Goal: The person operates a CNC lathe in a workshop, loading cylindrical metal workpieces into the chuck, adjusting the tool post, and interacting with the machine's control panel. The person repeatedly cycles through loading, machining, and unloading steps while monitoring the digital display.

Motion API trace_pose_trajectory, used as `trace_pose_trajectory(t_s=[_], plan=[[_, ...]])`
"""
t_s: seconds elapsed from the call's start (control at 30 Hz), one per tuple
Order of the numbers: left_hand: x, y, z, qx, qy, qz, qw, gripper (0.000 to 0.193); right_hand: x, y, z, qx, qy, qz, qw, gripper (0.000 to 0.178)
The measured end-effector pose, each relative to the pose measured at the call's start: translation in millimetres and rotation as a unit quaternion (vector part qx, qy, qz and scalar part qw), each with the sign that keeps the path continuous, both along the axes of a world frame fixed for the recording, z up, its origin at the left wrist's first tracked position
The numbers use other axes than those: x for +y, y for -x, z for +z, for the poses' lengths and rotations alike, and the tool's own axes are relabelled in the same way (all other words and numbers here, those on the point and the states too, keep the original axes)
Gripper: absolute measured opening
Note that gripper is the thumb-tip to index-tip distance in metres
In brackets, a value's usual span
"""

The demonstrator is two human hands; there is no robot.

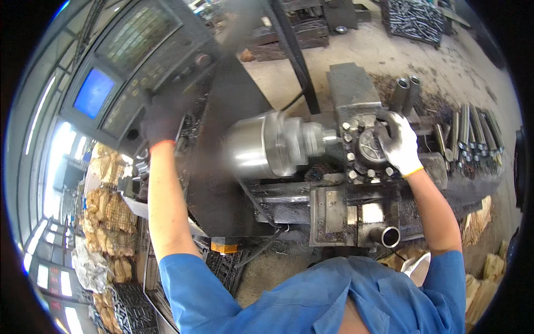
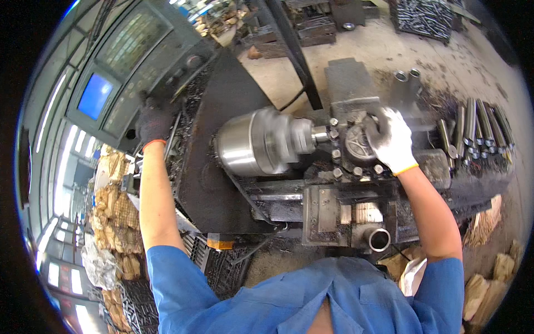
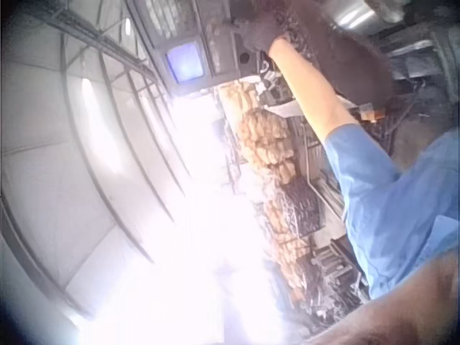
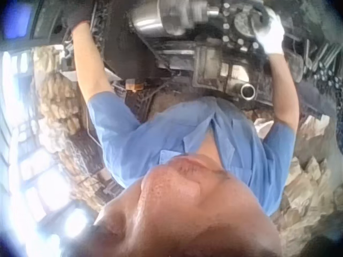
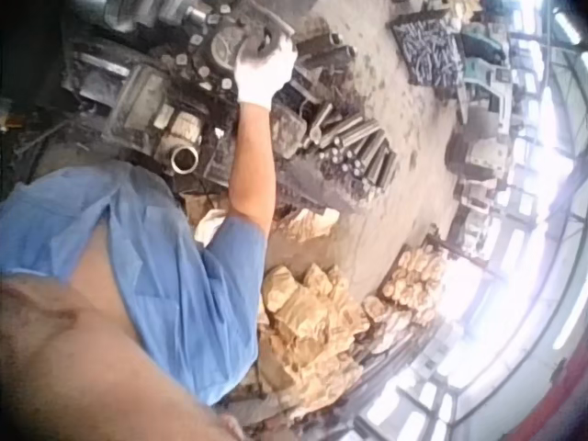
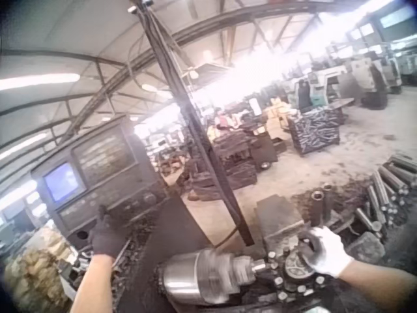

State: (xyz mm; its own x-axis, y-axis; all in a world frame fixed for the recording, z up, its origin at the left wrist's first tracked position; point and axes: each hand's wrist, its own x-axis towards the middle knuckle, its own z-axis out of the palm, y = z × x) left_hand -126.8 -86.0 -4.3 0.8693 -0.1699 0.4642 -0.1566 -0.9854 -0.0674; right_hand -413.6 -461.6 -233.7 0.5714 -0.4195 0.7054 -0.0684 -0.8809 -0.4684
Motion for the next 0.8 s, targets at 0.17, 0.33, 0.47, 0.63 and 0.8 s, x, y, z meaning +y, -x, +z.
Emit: trace_pose_trajectory(t_s=[0.17,0.33,0.47,0.63,0.8], plan=[[36.1,-45.8,-23.2,-0.064,-0.081,-0.017,0.994,0.069,1.2,-3.3,-4.1,-0.02,0.021,-0.003,1.0,0.023],[26.8,-48.4,-24.6,-0.09,-0.112,0.028,0.989,0.071,3.1,-2.5,3.7,0.064,-0.024,-0.025,0.997,0.022],[35.4,-59.0,-28.1,-0.09,-0.071,0.028,0.993,0.069,3.6,-2.2,2.7,0.04,-0.022,-0.02,0.999,0.023],[41.7,-65.2,-28.4,-0.09,-0.089,-0.005,0.992,0.084,5.4,-0.6,7.5,0.054,-0.041,-0.012,0.998,0.025],[35.4,-61.0,-28.2,-0.085,-0.105,0.051,0.99,0.084,5.7,-0.6,6.5,0.048,-0.037,-0.013,0.998,0.027]])
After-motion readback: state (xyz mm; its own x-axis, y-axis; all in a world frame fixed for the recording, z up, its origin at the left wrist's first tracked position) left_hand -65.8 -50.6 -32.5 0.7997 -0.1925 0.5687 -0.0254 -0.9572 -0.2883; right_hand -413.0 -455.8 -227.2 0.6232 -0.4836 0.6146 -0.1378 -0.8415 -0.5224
